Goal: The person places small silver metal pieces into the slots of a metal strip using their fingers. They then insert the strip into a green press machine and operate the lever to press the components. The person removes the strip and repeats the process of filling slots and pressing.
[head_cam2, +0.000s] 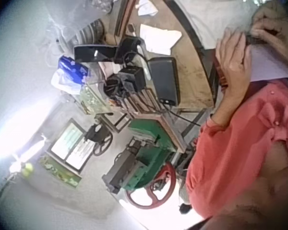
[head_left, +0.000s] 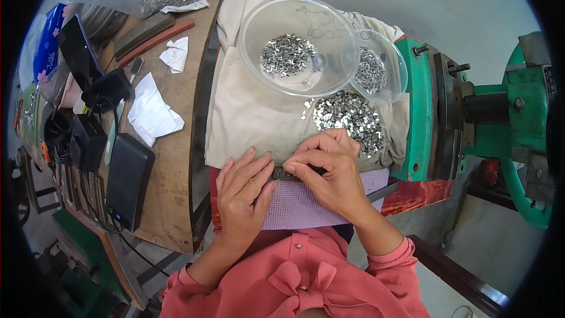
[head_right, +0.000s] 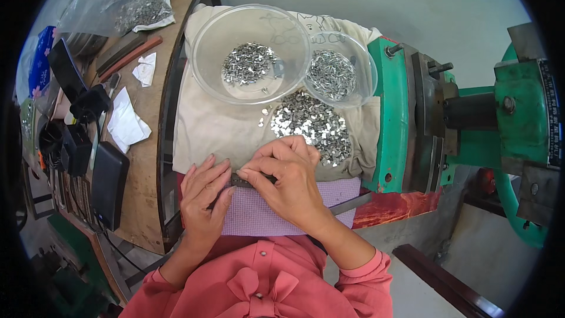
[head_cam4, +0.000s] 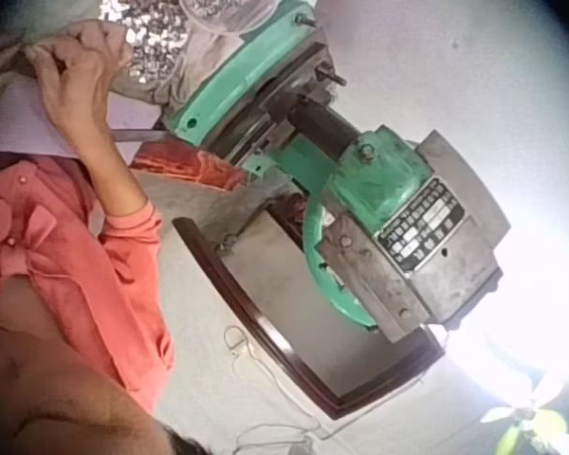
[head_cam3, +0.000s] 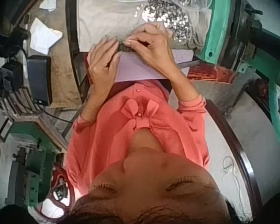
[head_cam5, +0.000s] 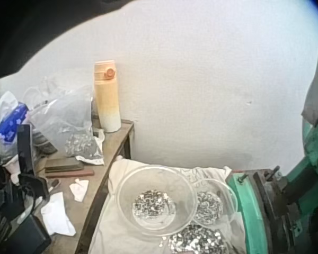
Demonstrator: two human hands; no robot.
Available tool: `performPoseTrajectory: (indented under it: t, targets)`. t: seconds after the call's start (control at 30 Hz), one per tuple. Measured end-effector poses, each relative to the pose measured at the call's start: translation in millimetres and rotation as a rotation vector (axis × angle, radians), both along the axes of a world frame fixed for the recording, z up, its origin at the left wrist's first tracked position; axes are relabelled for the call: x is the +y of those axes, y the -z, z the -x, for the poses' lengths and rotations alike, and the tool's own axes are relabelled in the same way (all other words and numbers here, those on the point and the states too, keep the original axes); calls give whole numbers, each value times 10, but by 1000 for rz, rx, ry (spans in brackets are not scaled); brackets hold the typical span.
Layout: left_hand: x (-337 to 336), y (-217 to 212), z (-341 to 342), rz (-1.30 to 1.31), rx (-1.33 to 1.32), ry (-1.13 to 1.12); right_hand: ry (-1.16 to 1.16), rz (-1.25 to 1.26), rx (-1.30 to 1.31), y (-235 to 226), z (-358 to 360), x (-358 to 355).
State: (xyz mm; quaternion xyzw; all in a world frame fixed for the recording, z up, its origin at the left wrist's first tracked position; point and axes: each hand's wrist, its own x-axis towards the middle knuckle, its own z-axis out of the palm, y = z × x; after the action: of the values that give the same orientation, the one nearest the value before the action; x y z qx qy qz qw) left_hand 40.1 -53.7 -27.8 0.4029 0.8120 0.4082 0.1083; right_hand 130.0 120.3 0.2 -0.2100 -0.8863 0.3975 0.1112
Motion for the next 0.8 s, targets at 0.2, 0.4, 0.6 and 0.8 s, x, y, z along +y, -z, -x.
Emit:
performPoseTrajectory:
  t: [0.2,0.4,0.6,0.8]
  targets:
    - [9,-11,41,-22,29,12,-8,-38,-35,24,55,-45]
    - [13,-16,47,-30,12,13,-10,-87,-45,8,68,-59]
    - [12,-6,47,-39,23,3,-20,-116,-61,-24,71,-63]
    - [11,51,57,-65,23,-1,-27,-139,-87,-5,106,-53]
